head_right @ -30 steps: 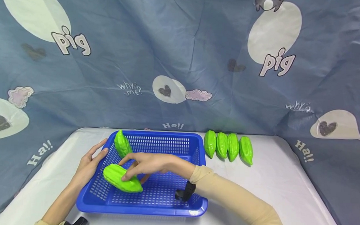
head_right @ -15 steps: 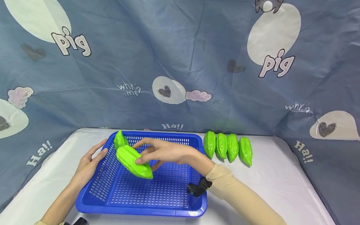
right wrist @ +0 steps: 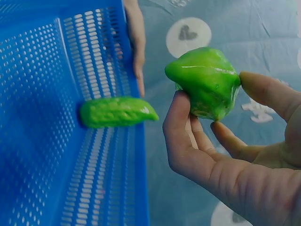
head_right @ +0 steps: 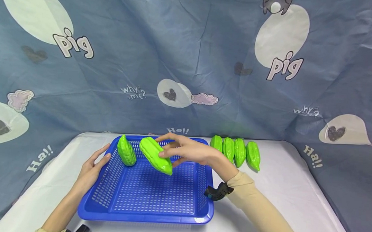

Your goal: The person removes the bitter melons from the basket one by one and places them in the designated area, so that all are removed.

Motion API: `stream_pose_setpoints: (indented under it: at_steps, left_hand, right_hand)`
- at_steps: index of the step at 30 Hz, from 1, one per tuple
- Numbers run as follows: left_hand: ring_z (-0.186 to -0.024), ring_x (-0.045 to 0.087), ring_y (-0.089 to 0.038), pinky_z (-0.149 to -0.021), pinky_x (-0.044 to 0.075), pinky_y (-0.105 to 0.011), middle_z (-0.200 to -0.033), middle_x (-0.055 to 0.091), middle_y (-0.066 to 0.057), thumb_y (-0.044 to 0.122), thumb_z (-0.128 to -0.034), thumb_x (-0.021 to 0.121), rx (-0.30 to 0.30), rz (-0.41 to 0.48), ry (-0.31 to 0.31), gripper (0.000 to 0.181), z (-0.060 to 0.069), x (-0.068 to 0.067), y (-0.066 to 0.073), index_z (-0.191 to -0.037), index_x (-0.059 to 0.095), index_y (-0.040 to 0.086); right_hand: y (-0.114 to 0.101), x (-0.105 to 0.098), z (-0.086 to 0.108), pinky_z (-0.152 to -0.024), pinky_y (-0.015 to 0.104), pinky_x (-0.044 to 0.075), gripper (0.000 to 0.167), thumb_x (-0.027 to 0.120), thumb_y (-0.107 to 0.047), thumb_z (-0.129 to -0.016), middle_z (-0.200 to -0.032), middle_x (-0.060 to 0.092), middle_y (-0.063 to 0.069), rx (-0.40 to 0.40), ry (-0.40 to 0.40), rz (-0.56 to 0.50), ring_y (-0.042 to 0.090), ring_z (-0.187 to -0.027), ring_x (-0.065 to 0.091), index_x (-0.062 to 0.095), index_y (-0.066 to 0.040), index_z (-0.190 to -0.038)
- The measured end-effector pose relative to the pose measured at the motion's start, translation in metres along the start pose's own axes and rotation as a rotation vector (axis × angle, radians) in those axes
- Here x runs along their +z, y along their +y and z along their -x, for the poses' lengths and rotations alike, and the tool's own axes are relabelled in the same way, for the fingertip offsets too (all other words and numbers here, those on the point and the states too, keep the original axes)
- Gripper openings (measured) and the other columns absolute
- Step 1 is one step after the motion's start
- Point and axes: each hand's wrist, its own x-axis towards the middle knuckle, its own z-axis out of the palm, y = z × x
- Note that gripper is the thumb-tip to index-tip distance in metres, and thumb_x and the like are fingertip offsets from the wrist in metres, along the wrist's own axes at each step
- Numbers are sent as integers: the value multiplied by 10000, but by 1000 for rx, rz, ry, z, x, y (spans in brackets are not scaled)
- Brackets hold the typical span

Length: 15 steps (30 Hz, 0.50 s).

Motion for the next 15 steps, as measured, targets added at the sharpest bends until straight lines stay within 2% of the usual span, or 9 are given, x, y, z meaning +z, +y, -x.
stream_pose_setpoints:
  at_steps: [9,15]
  left_hand:
    - [-915,771,-5,-783,638,-253,-1520,638,-220,486,-1136,512,-3,6,-1,626,0,0,-1,-1705,322,307]
    - [-921,766,5,-787,637,-249,-1547,605,-242,498,-1136,503,-4,-4,0,628,0,0,0,-1707,313,317]
  right_hand:
    - [13,-26,22,-925,418,641,634,650,-274,-1062,-1426,639,173,-3,89,-28,249,-1132,702,388,-186,-1633]
    - [23,-40,37,-997,490,634,639,602,-241,-1078,-1340,653,133,-20,124,-61,254,-1158,693,337,-134,-1649]
